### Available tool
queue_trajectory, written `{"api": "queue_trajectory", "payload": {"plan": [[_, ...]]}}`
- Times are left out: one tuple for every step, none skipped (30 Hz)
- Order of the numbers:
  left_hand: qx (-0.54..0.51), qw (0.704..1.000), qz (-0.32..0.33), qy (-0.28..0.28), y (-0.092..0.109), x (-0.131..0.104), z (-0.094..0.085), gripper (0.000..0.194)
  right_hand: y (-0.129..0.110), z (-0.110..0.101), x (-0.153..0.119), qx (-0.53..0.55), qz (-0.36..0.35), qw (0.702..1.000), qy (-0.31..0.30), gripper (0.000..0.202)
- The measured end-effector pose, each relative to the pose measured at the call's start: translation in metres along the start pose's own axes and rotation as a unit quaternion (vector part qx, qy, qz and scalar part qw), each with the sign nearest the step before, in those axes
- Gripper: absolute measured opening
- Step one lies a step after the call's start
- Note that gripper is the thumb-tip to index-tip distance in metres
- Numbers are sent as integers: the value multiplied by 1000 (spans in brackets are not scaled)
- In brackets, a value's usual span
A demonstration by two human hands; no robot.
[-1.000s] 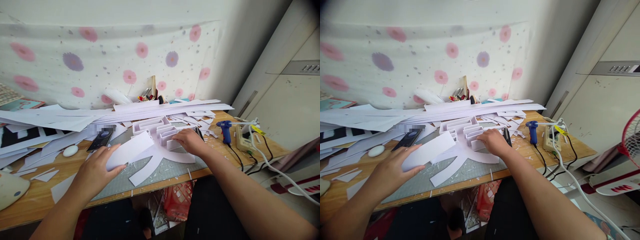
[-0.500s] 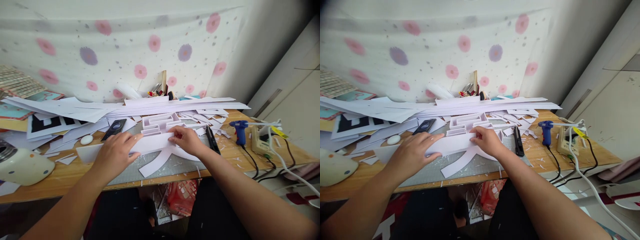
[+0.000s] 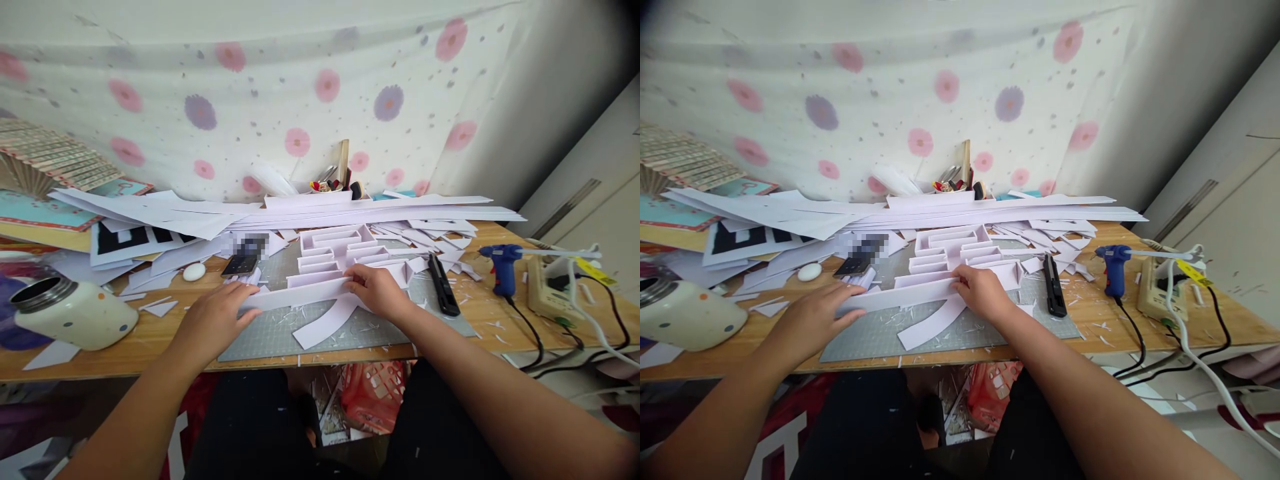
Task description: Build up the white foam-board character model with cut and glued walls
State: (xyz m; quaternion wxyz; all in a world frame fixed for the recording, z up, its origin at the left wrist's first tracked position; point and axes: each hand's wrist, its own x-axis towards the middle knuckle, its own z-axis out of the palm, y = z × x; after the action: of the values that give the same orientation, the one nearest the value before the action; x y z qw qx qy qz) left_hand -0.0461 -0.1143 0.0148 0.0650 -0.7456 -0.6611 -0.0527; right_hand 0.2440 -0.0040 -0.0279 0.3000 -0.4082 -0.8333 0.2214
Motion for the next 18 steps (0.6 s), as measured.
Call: {"api": "queue_trajectory", "payload": {"plan": [[9,1000,-15,-15,0,0,0,32,-1,2,0,-1,1,1000,-1,9],[20,999,-29,-26,0,0,0,32,-2,3,0,-1,2,1000,-2,10],[29,998,-42,-34,-1,0,-1,32,-2,5,0,-1,4,1000,-3,10],[37,997,-52,-39,-1,0,-1,32,-3,6,1,-1,5,1000,-5,11],[41,996,-60,-42,-1,0,-2,32,-4,8,1,-1,6,1000,-6,12],[42,996,-66,-46,-1,0,-3,31,-4,9,1,-2,7,1000,-7,13],[44,995,-71,-52,-1,-1,-3,31,-4,11,1,-4,8,1000,-9,13],[45,994,-75,-60,-2,-1,-4,30,-4,12,2,-6,9,1000,-10,13],[46,994,-78,-67,-2,-1,-4,30,-4,13,2,-8,9,1000,-12,13],[48,993,-80,-73,-2,-1,-4,30,-5,14,2,-11,9,1000,-13,13],[49,992,-82,-76,-2,-1,-4,30,-5,15,2,-13,10,1000,-14,12],[51,992,-84,-78,-3,-2,-5,30,-5,16,2,-15,10,1000,-15,12],[53,992,-87,-80,-3,-2,-5,30,-5,17,3,-18,10,1000,-16,11],[55,991,-89,-81,-3,-2,-5,30,-6,17,3,-20,11,1000,-16,11],[57,991,-90,-82,-3,-2,-5,30,-6,17,3,-23,12,1000,-17,11],[57,991,-91,-82,-3,-2,-4,29,-8,17,2,-25,13,999,-18,11],[56,991,-90,-80,-2,-2,-4,29,-9,17,2,-28,14,999,-19,11],[53,992,-86,-74,-2,-1,-3,29,-10,16,2,-32,14,999,-20,11]]}}
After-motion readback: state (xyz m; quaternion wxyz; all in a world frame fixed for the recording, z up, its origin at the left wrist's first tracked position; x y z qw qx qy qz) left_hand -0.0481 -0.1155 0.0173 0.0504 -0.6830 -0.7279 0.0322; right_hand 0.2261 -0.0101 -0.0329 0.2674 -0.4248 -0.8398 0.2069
